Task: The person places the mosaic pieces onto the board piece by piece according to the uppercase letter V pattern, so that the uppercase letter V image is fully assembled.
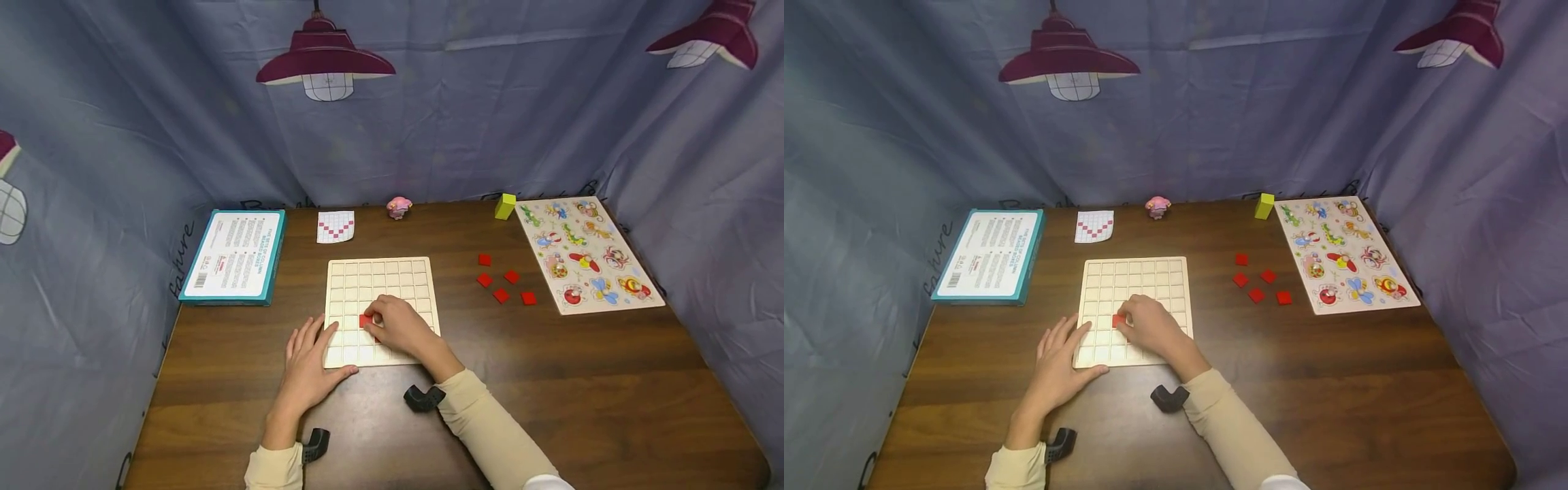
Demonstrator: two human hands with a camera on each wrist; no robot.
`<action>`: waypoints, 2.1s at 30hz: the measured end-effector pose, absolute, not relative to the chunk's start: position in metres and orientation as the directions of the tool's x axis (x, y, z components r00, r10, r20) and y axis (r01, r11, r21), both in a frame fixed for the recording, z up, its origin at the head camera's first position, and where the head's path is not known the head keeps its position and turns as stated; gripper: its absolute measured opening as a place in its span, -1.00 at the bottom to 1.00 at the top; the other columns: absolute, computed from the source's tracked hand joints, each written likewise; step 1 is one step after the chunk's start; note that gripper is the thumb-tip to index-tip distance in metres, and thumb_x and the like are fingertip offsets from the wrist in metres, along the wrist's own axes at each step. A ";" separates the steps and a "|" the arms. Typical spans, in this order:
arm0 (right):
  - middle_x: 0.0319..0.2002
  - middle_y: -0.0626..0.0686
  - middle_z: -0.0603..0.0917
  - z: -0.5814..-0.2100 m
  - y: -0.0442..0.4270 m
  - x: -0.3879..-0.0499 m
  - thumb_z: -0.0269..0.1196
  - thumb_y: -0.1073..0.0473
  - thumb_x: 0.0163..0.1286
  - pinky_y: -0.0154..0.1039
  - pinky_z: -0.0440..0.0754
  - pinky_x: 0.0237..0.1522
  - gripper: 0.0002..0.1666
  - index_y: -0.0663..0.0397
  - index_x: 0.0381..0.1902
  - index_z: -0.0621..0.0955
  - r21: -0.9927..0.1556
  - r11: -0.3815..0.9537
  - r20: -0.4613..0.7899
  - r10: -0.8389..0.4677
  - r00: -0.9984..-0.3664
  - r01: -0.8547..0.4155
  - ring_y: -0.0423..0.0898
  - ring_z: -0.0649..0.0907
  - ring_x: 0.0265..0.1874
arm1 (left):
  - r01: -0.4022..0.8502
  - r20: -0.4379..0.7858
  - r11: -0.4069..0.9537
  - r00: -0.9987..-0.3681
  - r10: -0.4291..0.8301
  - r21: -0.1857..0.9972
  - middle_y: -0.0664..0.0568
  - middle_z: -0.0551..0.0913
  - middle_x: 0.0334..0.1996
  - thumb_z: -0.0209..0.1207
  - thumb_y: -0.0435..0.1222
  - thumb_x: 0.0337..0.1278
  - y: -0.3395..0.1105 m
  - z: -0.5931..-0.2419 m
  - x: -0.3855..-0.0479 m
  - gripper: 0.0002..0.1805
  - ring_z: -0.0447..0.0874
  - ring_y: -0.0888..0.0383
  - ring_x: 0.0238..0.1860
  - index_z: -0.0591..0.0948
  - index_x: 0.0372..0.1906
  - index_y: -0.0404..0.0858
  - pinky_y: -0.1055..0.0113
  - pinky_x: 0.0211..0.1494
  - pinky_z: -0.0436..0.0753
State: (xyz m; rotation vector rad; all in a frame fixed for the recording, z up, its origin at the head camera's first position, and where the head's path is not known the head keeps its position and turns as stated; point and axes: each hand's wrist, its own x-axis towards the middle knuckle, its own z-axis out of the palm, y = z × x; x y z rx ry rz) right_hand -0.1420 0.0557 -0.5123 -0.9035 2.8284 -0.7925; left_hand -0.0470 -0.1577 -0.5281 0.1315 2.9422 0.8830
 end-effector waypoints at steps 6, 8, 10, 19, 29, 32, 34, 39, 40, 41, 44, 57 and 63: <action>-0.39 -0.12 0.62 -0.516 0.084 -0.147 0.48 0.01 0.27 -0.35 0.51 -0.33 -0.65 0.03 -0.04 0.76 -0.592 0.667 0.172 -0.443 -0.880 -0.452 -0.27 0.48 -0.44 | 0.064 -0.035 0.829 -0.994 0.100 0.556 -0.11 0.18 0.60 0.46 0.23 -0.09 -0.158 -0.528 -0.048 0.06 -0.07 -0.19 0.64 0.36 0.52 -0.10 -0.25 0.62 -0.12; -0.42 -0.10 0.62 -0.521 0.107 -0.150 0.50 0.04 0.24 -0.37 0.45 -0.39 -0.63 0.06 -0.04 0.76 -0.630 0.653 0.233 -0.358 -0.904 -0.421 -0.26 0.45 -0.47 | 0.063 -0.032 0.824 -0.995 0.098 0.563 -0.11 0.18 0.60 0.46 0.23 -0.09 -0.157 -0.528 -0.048 0.06 -0.07 -0.19 0.64 0.36 0.52 -0.10 -0.25 0.62 -0.12; -0.43 -0.07 0.61 -0.527 0.134 -0.153 0.52 0.07 0.22 -0.39 0.41 -0.42 -0.60 0.09 -0.02 0.76 -0.662 0.644 0.269 -0.274 -0.924 -0.383 -0.25 0.44 -0.49 | 0.062 -0.030 0.821 -0.995 0.097 0.568 -0.11 0.17 0.60 0.47 0.23 -0.11 -0.157 -0.529 -0.048 0.06 -0.07 -0.18 0.64 0.37 0.52 -0.10 -0.25 0.62 -0.13; -0.48 0.02 0.56 -0.544 0.241 -0.148 0.58 0.14 0.11 -0.49 0.28 -0.45 -0.46 0.19 0.05 0.70 -0.668 0.708 0.356 0.032 -0.934 -0.230 -0.29 0.38 -0.52 | 0.061 -0.024 0.820 -0.996 0.090 0.569 -0.11 0.18 0.60 0.48 0.23 -0.11 -0.158 -0.529 -0.046 0.06 -0.07 -0.17 0.64 0.37 0.52 -0.10 -0.24 0.62 -0.13; -0.51 0.04 0.51 -0.545 0.273 -0.140 0.60 0.13 0.09 -0.44 0.25 -0.41 -0.48 0.21 -0.01 0.72 -0.633 0.760 0.382 0.141 -0.913 -0.147 -0.23 0.37 -0.52 | 0.058 -0.021 0.825 -0.996 0.084 0.562 -0.12 0.18 0.59 0.47 0.25 -0.12 -0.158 -0.532 -0.047 0.07 -0.05 -0.19 0.63 0.36 0.52 -0.10 -0.24 0.61 -0.11; -0.52 0.03 0.50 -0.546 0.276 -0.138 0.60 0.14 0.10 -0.43 0.24 -0.40 -0.48 0.23 -0.01 0.72 -0.617 0.779 0.366 0.156 -0.918 -0.114 -0.22 0.36 -0.53 | 0.050 -0.028 0.825 -0.996 0.080 0.563 -0.12 0.18 0.59 0.47 0.24 -0.12 -0.159 -0.531 -0.046 0.08 -0.06 -0.19 0.64 0.36 0.52 -0.09 -0.24 0.61 -0.12; -0.52 0.02 0.50 -0.547 0.278 -0.139 0.59 0.12 0.11 -0.42 0.25 -0.40 -0.49 0.22 0.00 0.72 -0.601 0.793 0.354 0.154 -0.923 -0.098 -0.23 0.35 -0.54 | 0.048 -0.030 0.826 -0.996 0.079 0.562 -0.12 0.18 0.59 0.47 0.25 -0.12 -0.159 -0.531 -0.047 0.08 -0.06 -0.18 0.64 0.36 0.52 -0.09 -0.24 0.61 -0.12; -0.54 0.05 0.52 -0.549 0.278 -0.143 0.57 0.12 0.14 -0.32 0.31 -0.38 -0.52 0.25 -0.03 0.73 -0.571 0.815 0.355 0.134 -0.925 -0.101 -0.20 0.37 -0.54 | 0.053 -0.022 0.825 -0.997 0.079 0.563 -0.11 0.18 0.59 0.47 0.25 -0.11 -0.158 -0.530 -0.047 0.07 -0.06 -0.18 0.64 0.36 0.52 -0.09 -0.23 0.62 -0.13; -0.55 0.05 0.51 -0.550 0.278 -0.143 0.56 0.13 0.16 -0.29 0.33 -0.39 -0.55 0.25 -0.05 0.73 -0.562 0.820 0.358 0.129 -0.925 -0.103 -0.19 0.37 -0.55 | 0.054 -0.021 0.822 -0.997 0.080 0.567 -0.12 0.18 0.59 0.47 0.24 -0.11 -0.158 -0.529 -0.047 0.07 -0.06 -0.18 0.64 0.36 0.52 -0.09 -0.23 0.62 -0.13; -0.56 0.05 0.51 -0.550 0.278 -0.143 0.55 0.14 0.17 -0.26 0.34 -0.39 -0.59 0.25 -0.07 0.74 -0.555 0.825 0.358 0.124 -0.926 -0.104 -0.17 0.38 -0.55 | 0.054 -0.022 0.821 -0.996 0.081 0.568 -0.12 0.18 0.59 0.47 0.24 -0.11 -0.158 -0.529 -0.047 0.07 -0.06 -0.18 0.63 0.36 0.52 -0.10 -0.23 0.62 -0.13; -0.56 0.06 0.52 -0.550 0.278 -0.143 0.47 0.19 0.25 -0.18 0.37 -0.39 -0.68 0.28 -0.10 0.73 -0.535 0.837 0.355 0.104 -0.929 -0.111 -0.10 0.42 -0.54 | 0.055 -0.023 0.820 -0.996 0.082 0.569 -0.11 0.18 0.59 0.46 0.24 -0.11 -0.157 -0.528 -0.047 0.06 -0.06 -0.18 0.64 0.37 0.52 -0.09 -0.22 0.62 -0.13; -0.45 0.15 0.54 -0.544 0.276 -0.139 0.40 0.20 0.35 -0.03 0.42 -0.32 -0.68 0.35 -0.08 0.66 -0.495 0.865 0.290 0.080 -0.954 -0.078 0.07 0.52 -0.44 | 0.062 -0.022 0.823 -0.996 0.090 0.565 -0.11 0.17 0.60 0.46 0.24 -0.10 -0.157 -0.528 -0.048 0.06 -0.06 -0.17 0.64 0.36 0.52 -0.10 -0.23 0.62 -0.13; -0.43 0.15 0.51 -0.546 0.271 -0.136 0.40 0.22 0.35 -0.06 0.37 -0.34 -0.69 0.37 -0.08 0.65 -0.516 0.851 0.321 0.086 -0.943 -0.098 0.08 0.50 -0.44 | 0.046 -0.043 0.820 -0.995 0.086 0.571 -0.10 0.16 0.61 0.46 0.25 -0.10 -0.157 -0.526 -0.048 0.07 -0.08 -0.17 0.65 0.36 0.52 -0.09 -0.23 0.62 -0.13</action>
